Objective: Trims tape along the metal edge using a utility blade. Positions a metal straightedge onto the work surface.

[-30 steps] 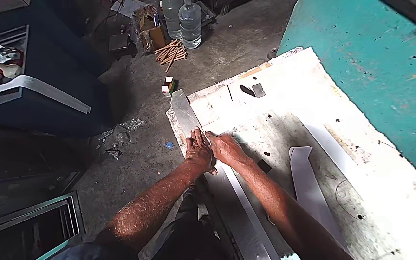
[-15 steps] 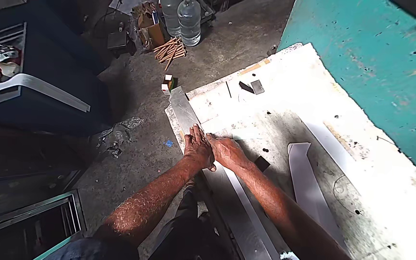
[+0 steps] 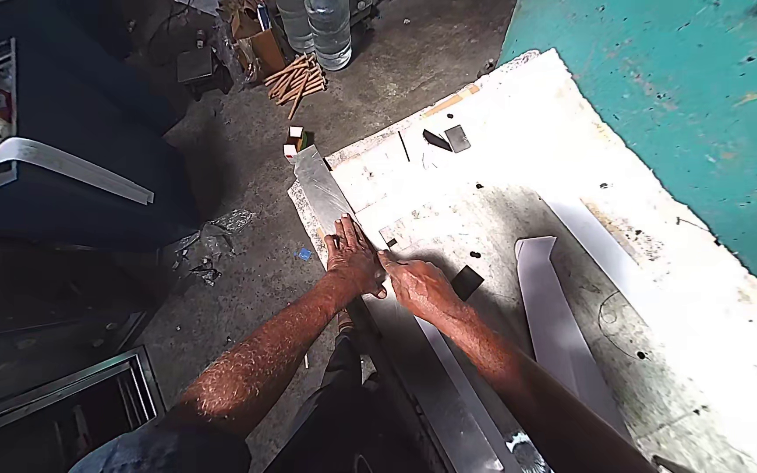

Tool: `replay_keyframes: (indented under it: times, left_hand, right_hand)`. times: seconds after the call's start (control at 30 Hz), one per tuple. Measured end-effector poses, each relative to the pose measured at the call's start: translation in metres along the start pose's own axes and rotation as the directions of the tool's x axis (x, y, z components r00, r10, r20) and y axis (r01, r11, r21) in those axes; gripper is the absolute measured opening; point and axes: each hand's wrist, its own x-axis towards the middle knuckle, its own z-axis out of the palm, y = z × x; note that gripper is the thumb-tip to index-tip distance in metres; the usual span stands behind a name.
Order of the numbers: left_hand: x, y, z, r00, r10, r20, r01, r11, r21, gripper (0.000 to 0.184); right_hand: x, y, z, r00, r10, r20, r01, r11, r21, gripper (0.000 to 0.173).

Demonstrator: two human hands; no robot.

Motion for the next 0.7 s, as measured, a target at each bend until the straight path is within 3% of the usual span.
replay_keyframes:
  times: [0.5, 0.7]
  left_hand:
    - [0.003, -0.001, 0.006, 1.0, -0.016, -0.012, 0.016, 1.0, 0.005, 0.163]
    - [0.002, -0.001, 0.008, 0.999, -0.021, -0.044, 0.021, 1.0, 0.003, 0.164]
  right_hand:
    - [-0.052, 0.018, 0.032, 0.999, -0.026, -0.042, 0.027, 0.999, 0.021, 0.054]
    - [-0.081, 0.031, 0.058, 0.965, -0.119, -0.235, 0.13, 0.991, 0.031, 0.05]
